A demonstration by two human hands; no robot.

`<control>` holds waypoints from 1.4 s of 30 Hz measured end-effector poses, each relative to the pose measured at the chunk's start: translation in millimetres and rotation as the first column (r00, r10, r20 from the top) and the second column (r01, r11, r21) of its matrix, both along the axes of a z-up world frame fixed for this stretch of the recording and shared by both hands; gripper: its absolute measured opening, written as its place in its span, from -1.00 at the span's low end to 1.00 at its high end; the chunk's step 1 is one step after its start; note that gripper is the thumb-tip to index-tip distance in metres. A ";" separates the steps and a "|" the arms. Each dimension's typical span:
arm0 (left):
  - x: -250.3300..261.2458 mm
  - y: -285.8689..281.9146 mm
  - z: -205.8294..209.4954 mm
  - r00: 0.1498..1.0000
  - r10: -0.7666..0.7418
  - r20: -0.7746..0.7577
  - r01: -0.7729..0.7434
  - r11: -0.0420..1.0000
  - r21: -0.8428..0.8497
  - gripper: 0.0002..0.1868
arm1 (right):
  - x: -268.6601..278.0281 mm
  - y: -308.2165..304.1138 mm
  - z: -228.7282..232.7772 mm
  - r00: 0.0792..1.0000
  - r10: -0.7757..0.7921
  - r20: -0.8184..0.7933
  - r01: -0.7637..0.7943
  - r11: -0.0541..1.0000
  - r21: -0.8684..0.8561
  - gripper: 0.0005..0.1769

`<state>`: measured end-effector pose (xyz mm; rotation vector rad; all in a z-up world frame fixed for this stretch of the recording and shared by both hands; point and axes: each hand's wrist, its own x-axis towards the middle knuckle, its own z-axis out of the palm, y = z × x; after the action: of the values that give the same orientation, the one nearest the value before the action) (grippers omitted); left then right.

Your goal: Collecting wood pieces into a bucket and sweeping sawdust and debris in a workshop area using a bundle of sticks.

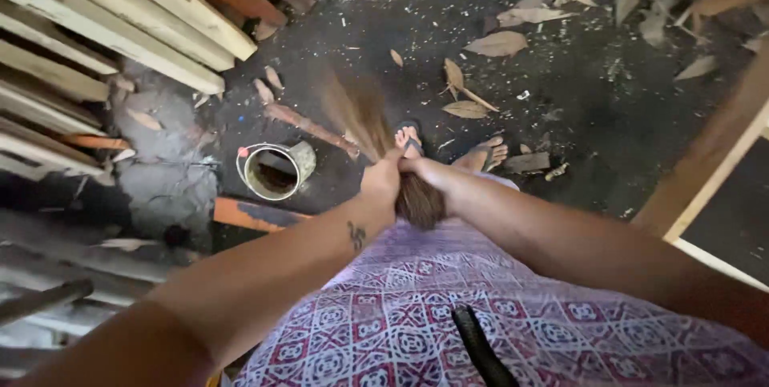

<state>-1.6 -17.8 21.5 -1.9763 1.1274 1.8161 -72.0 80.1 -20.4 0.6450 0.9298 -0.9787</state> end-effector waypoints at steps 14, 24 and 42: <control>-150.0 93.1 -72.1 0.909 -0.015 -0.417 0.215 0.874 0.437 -0.56 | -228.7 166.0 63.6 0.861 -0.014 -0.508 0.222 0.910 0.350 -0.68; -210.7 225.9 -102.0 0.972 -0.102 -0.212 0.225 0.666 0.711 -0.56 | -176.3 234.5 -22.0 0.980 -0.118 -0.160 0.161 0.942 0.293 -0.49; -277.2 258.3 -60.9 0.773 -0.465 -0.431 0.634 0.540 0.554 -0.21 | -215.9 275.5 -8.6 0.854 -0.445 -0.270 0.504 0.837 0.212 -0.45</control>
<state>-278.8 240.4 -39.3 -0.8511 0.8175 1.7468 -287.9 355.6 -29.1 1.0621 1.1324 -1.3980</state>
